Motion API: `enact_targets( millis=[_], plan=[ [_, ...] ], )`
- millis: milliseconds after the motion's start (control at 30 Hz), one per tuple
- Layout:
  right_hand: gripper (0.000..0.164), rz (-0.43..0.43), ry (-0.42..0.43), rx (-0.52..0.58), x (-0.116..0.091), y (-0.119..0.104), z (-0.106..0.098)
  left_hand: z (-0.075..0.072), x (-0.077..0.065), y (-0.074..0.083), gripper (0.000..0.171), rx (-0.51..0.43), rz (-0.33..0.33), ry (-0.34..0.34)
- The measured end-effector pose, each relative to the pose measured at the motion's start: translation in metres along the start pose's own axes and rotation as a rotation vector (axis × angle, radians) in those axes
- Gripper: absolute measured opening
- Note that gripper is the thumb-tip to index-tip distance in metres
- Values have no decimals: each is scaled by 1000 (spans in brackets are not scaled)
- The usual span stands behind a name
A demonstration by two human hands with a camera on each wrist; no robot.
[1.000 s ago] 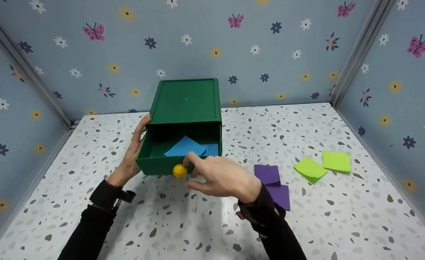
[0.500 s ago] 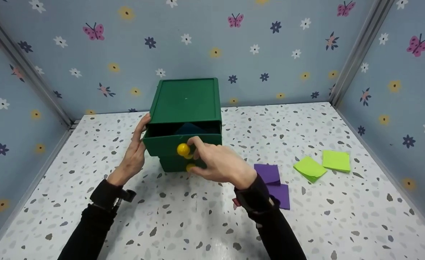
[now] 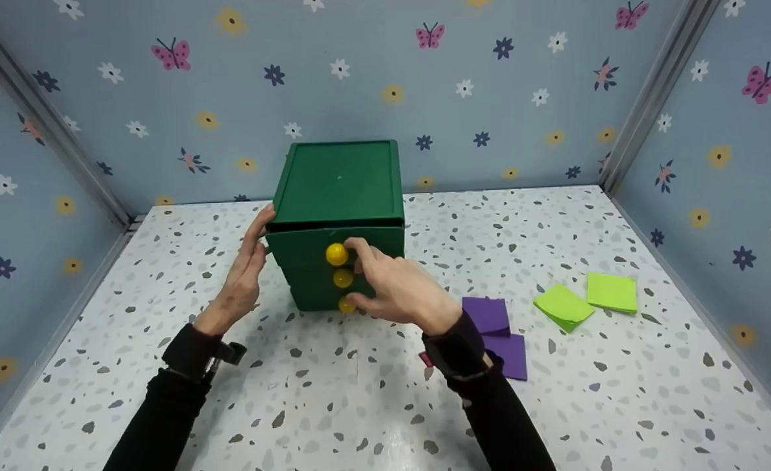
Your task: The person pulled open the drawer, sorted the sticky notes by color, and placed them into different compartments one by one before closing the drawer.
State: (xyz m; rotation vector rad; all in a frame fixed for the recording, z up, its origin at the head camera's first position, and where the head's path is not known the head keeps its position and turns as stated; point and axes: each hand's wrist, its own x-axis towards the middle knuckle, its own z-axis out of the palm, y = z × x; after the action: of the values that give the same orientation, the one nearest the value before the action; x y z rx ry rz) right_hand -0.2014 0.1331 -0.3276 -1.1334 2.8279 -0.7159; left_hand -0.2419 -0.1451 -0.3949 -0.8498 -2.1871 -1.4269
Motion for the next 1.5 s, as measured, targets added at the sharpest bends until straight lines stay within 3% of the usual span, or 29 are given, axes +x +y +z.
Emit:
enact_targets(
  millis=[267,500,633,800,933,1133,1300,1500],
  plan=[
    [72,26,30,-1,7,9,5,-5,2,35,44,-14,-26,-21],
    [70,9,52,8,11,13,7,-1,1,4,48,-18,-19,-21],
    [67,-9,61,-16,10,14,4,0,0,-2,48,-11,-1,-13],
    [37,-52,57,-55,8,16,4,0,0,-3,47,-31,5,-11],
    [19,-26,-43,-66,10,15,9,1,-1,-4,47,-46,-9,-13],
    [42,36,-177,-44,18,18,22,2,-2,-5,47,-54,-11,-3],
    [57,17,-203,-43,23,22,31,2,-2,-5,47,-60,-10,0],
    [61,-3,-200,-83,22,20,33,2,-2,-4,48,-63,-8,-4]
  ],
)
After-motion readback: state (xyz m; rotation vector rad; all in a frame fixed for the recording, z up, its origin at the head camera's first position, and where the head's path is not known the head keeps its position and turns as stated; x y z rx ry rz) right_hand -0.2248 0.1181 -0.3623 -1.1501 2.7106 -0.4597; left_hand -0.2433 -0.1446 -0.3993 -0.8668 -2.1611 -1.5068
